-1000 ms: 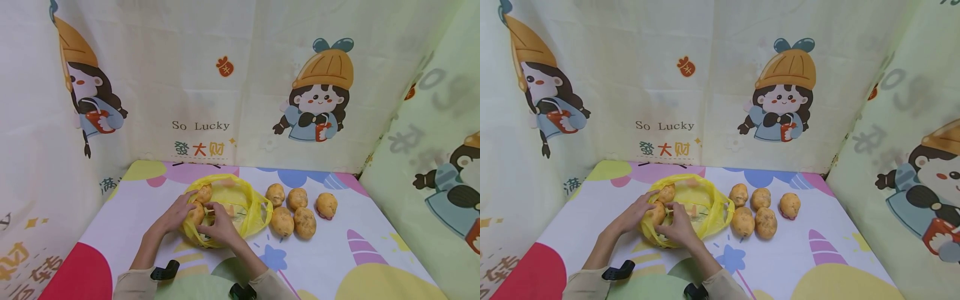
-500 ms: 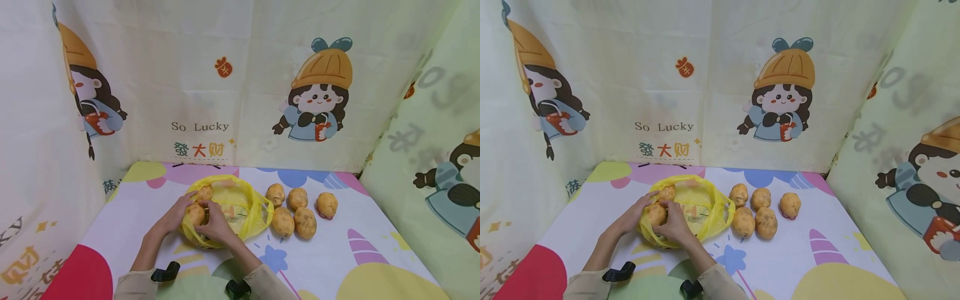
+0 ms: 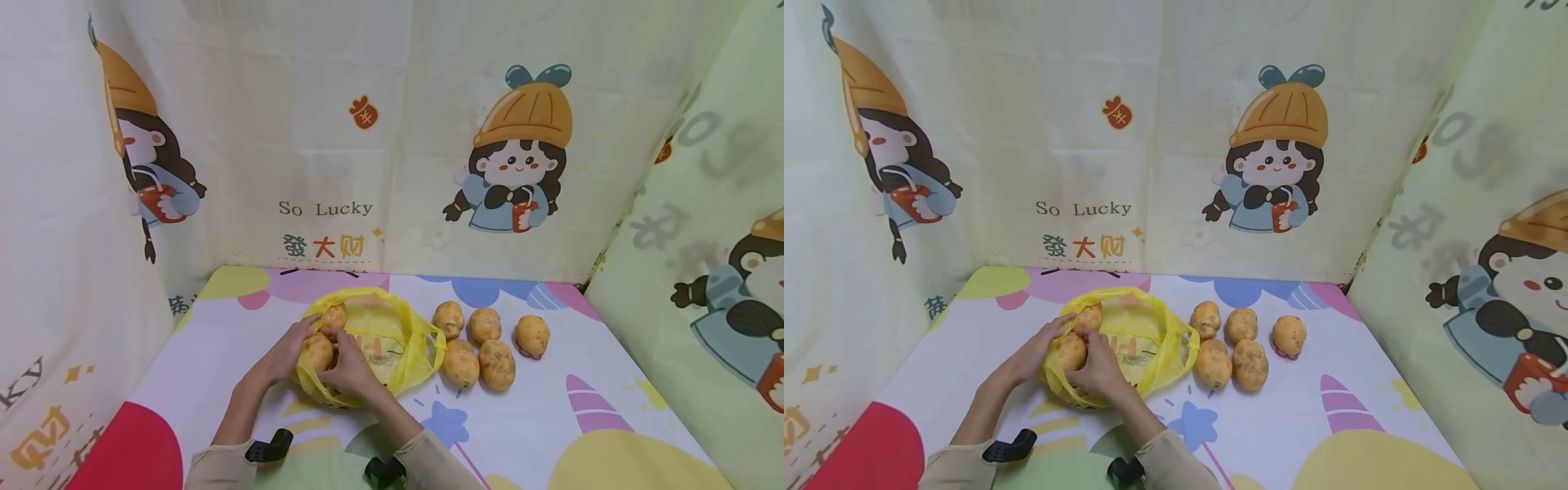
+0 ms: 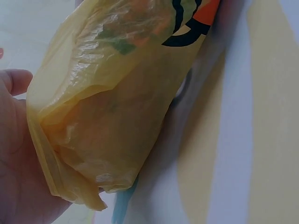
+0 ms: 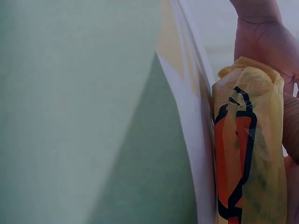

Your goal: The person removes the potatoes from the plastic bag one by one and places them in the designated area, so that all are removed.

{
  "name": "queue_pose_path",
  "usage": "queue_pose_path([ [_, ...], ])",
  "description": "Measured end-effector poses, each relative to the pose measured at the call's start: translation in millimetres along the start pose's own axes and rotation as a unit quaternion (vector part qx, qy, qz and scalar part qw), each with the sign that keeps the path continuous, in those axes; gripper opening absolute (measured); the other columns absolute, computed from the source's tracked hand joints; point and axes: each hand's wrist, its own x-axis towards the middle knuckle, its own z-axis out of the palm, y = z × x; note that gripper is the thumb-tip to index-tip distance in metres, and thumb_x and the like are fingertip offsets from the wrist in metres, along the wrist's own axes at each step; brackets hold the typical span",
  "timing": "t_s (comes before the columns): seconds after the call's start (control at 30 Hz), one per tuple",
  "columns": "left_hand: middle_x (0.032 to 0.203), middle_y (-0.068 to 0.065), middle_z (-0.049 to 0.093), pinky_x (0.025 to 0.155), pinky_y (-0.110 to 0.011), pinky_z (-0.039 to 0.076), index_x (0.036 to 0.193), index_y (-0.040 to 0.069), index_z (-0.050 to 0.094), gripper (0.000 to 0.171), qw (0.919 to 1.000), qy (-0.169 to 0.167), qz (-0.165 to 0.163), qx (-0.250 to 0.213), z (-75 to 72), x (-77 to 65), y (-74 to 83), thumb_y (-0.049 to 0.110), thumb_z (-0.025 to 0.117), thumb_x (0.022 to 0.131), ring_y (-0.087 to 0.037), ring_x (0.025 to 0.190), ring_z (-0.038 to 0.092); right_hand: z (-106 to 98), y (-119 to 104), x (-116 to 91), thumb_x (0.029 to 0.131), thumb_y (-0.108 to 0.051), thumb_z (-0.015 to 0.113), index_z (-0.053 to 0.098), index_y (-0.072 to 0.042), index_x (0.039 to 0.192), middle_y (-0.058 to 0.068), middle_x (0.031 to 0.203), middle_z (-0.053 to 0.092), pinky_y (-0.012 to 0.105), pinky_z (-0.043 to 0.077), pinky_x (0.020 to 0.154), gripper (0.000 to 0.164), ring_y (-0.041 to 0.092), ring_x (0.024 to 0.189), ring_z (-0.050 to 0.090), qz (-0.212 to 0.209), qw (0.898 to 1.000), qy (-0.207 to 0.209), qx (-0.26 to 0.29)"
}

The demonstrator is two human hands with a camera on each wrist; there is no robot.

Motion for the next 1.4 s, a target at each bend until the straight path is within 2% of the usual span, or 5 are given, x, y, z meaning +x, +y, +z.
queue_pose_path([
  [0.47,0.160,-0.029,0.029,0.119,-0.066,0.014,0.159,0.004,0.030,0.057,1.0000,0.004,0.004,-0.001,0.3,-1.7,-1.0,0.030,0.021,0.110,-0.048,0.149,0.023,-1.1,4.3,-0.3,0.075,-0.015,0.085,0.048,-0.007,0.139,0.007,0.125,0.054,0.029,0.047,0.092,0.074,0.018,0.110,0.050,-0.009,1.000,0.003,-0.014],
  [0.73,0.159,-0.028,0.030,0.119,-0.067,0.014,0.160,0.006,0.030,0.057,1.0000,0.005,-0.003,-0.002,-0.5,-1.2,-1.0,0.032,0.018,0.110,-0.047,0.149,0.024,-9.1,8.4,-5.6,0.073,-0.029,0.088,0.047,-0.012,0.139,0.007,0.129,0.052,0.027,0.049,0.086,0.080,0.013,0.102,0.053,0.017,1.000,0.008,-0.018],
  [0.9,0.159,-0.029,0.030,0.119,-0.067,0.014,0.159,0.005,0.030,0.058,1.0000,0.003,0.004,0.002,-0.8,-1.7,-0.8,0.032,0.018,0.110,-0.048,0.149,0.023,-17.4,11.2,-13.6,0.072,-0.034,0.090,0.046,-0.011,0.141,0.007,0.131,0.052,0.027,0.050,0.086,0.085,0.013,0.104,0.055,0.010,1.000,0.018,-0.006],
  [1.13,0.157,-0.033,0.032,0.118,-0.067,0.016,0.157,0.000,0.031,0.055,0.9993,0.010,0.029,0.021,-1.3,-1.6,-3.2,0.026,0.021,0.110,-0.051,0.148,0.024,-27.3,14.1,-25.4,0.071,-0.039,0.090,0.046,-0.012,0.140,0.006,0.130,0.051,0.032,0.050,0.088,0.086,0.016,0.107,0.054,-0.002,0.999,0.033,0.011],
  [1.4,0.155,-0.030,0.037,0.117,-0.065,0.021,0.156,0.000,0.033,0.054,0.9983,0.014,0.036,0.042,0.8,0.0,-4.5,0.015,0.026,0.105,-0.048,0.145,0.029,-39.1,11.0,-39.8,0.070,-0.045,0.090,0.045,-0.015,0.141,0.004,0.130,0.051,0.034,0.050,0.089,0.089,0.017,0.107,0.054,0.001,0.999,0.040,0.012],
])
